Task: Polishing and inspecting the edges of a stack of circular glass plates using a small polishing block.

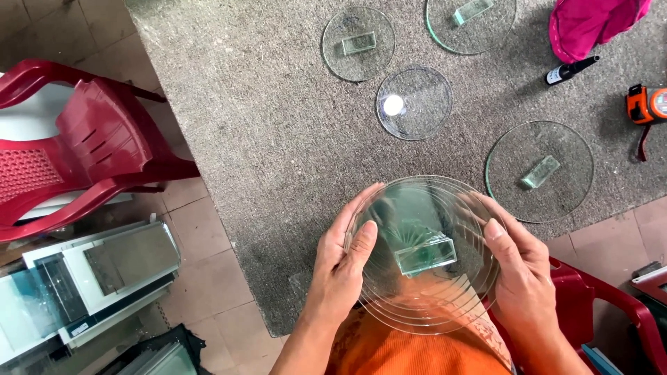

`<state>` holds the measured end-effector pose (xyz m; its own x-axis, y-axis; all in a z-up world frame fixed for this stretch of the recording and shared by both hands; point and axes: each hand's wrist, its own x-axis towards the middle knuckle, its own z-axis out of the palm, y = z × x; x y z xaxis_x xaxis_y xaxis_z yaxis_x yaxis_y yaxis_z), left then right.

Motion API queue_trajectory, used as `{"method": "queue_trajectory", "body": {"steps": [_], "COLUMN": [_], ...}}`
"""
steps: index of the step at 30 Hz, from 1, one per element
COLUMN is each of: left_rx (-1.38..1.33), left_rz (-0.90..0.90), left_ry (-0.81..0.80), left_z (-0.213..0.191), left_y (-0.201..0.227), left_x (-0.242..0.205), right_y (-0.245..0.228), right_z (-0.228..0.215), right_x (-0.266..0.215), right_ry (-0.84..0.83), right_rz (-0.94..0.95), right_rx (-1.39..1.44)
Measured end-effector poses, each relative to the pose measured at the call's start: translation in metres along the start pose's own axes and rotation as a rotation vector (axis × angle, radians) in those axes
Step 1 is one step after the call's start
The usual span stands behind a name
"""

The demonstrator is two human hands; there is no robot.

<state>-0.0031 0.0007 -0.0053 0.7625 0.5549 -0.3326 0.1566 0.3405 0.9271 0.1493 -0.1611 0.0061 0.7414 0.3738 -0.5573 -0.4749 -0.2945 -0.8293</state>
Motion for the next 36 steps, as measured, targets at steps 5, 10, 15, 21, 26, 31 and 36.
{"method": "queue_trajectory", "body": {"steps": [5, 10, 15, 21, 26, 31, 36], "left_rx": [-0.007, -0.003, -0.057, -0.063, -0.164, -0.221, -0.258], "left_rz": [0.028, -0.031, -0.080, -0.015, 0.058, -0.035, -0.060], "left_ry": [0.002, 0.003, -0.005, 0.041, 0.052, 0.165, 0.259], "left_z": [0.000, -0.001, -0.003, -0.003, -0.005, 0.001, 0.005], "left_y": [-0.002, 0.002, 0.000, -0.005, -0.019, -0.028, -0.035], "left_x": [0.001, 0.001, -0.001, -0.006, -0.012, -0.020, -0.031], "right_y": [0.001, -0.002, -0.001, -0.006, 0.036, 0.040, 0.027], "right_z": [-0.002, 0.000, -0.003, -0.004, -0.030, -0.045, -0.061], "right_x": [0.000, 0.000, 0.002, -0.002, 0.011, 0.015, 0.008], "right_ry": [-0.018, 0.002, -0.016, 0.009, -0.081, -0.103, -0.029], "right_rz": [-0.037, 0.010, 0.065, 0.162, -0.029, -0.059, 0.021], "right_rx": [-0.046, -0.018, 0.098, 0.365, 0.388, 0.284, 0.086]}}
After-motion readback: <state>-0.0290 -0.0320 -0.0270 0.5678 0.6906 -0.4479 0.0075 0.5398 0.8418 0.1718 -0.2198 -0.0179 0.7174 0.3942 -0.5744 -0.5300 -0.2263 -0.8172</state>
